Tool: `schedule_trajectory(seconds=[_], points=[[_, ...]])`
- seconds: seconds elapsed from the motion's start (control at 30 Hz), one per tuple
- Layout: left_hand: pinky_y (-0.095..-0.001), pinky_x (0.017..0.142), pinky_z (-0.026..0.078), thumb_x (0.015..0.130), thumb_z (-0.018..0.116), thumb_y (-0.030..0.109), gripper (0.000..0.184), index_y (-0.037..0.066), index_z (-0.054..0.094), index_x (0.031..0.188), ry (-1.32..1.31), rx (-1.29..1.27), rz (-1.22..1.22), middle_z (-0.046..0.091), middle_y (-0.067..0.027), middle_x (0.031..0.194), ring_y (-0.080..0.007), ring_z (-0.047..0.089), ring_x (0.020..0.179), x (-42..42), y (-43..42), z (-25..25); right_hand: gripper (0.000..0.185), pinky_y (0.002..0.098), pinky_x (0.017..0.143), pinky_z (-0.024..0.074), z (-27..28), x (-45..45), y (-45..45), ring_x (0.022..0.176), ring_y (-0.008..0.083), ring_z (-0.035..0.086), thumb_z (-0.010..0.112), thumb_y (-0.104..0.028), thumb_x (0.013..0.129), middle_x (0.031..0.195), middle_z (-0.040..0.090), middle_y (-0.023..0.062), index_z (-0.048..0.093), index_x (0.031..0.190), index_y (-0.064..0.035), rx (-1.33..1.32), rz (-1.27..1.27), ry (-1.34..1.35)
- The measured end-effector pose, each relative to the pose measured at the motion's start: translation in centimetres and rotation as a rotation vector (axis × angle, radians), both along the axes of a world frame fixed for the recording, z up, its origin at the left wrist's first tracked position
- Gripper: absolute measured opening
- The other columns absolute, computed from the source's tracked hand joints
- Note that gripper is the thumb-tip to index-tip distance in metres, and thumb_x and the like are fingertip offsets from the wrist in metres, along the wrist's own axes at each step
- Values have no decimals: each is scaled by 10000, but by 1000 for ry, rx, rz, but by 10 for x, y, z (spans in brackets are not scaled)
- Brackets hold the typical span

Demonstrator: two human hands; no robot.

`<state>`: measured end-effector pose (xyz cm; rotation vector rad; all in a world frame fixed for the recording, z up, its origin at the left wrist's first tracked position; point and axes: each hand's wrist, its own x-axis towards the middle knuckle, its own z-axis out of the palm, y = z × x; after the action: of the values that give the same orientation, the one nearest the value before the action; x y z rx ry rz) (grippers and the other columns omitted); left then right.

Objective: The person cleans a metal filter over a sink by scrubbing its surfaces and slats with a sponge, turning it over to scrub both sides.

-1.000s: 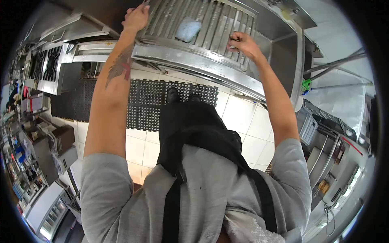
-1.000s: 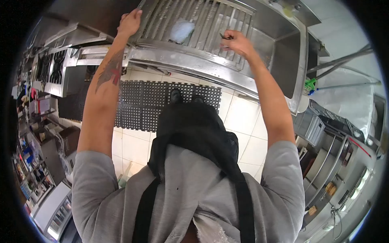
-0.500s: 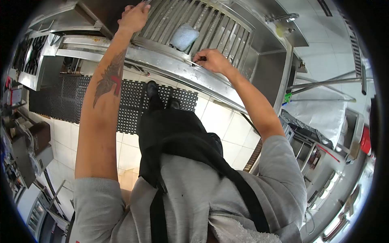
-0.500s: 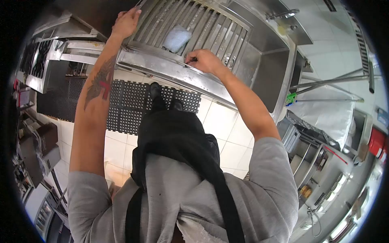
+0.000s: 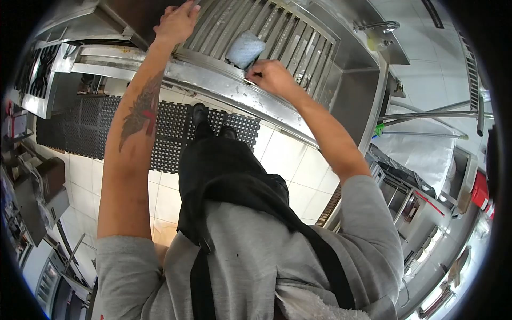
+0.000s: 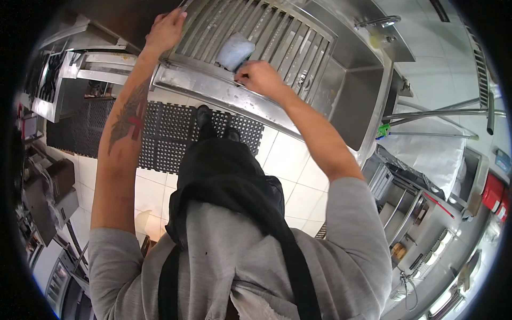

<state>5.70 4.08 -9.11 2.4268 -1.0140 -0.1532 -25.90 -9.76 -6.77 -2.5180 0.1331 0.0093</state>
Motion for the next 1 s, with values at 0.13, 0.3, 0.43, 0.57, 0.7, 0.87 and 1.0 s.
schedule_trajectory(seconds=[0.13,0.3,0.43,0.57,0.7,0.87,1.0], points=[[-682,1087,356,1023,402,610,604,255,488,1505,-13,51,24,509,-182,1495,-380,409,1435,-2,4,5,128,422,828,555,4,-15,-8,907,331,705,705,-101,828,957,731,136,773,933,-72,36,39,97],[-703,1076,341,1022,396,620,590,305,471,1516,-66,103,37,497,-169,1504,-382,419,1425,-16,5,23,102,400,811,558,26,-16,-51,909,307,710,727,-129,853,974,742,116,759,933,-75,-84,82,207],[-704,1055,342,1031,454,532,526,412,405,1541,-106,8,-3,454,-188,1510,-413,452,1380,-25,5,38,200,358,736,553,27,-28,-78,845,206,696,721,-223,945,1003,740,74,697,1114,-120,401,-425,-157],[-620,1075,385,1047,482,379,531,380,369,1566,-126,-28,-117,502,-215,1441,-430,504,1308,-22,6,42,479,300,644,526,29,-59,-76,835,122,626,725,-293,970,972,671,54,499,1382,-199,1203,-953,-271],[-493,1120,401,1058,469,293,520,245,389,1569,-156,-102,-225,566,-231,1377,-434,529,1264,-13,5,34,506,309,658,539,5,-68,-60,858,161,637,757,-349,934,1030,662,59,564,1294,-51,1208,-939,-268],[-466,1075,429,1069,453,260,505,174,397,1563,-204,-86,-277,633,-225,1274,-405,555,1206,-26,7,44,419,384,770,561,15,-48,-38,951,251,686,744,-364,921,1153,706,121,713,1153,-17,1,-844,-226],[-484,1076,428,1067,455,267,507,176,393,1561,-212,-111,-247,616,-221,1310,-422,539,1231,-27,9,44,460,474,871,537,28,-6,-23,1019,391,680,776,-412,862,1141,726,183,736,1154,-59,731,-821,-184]])
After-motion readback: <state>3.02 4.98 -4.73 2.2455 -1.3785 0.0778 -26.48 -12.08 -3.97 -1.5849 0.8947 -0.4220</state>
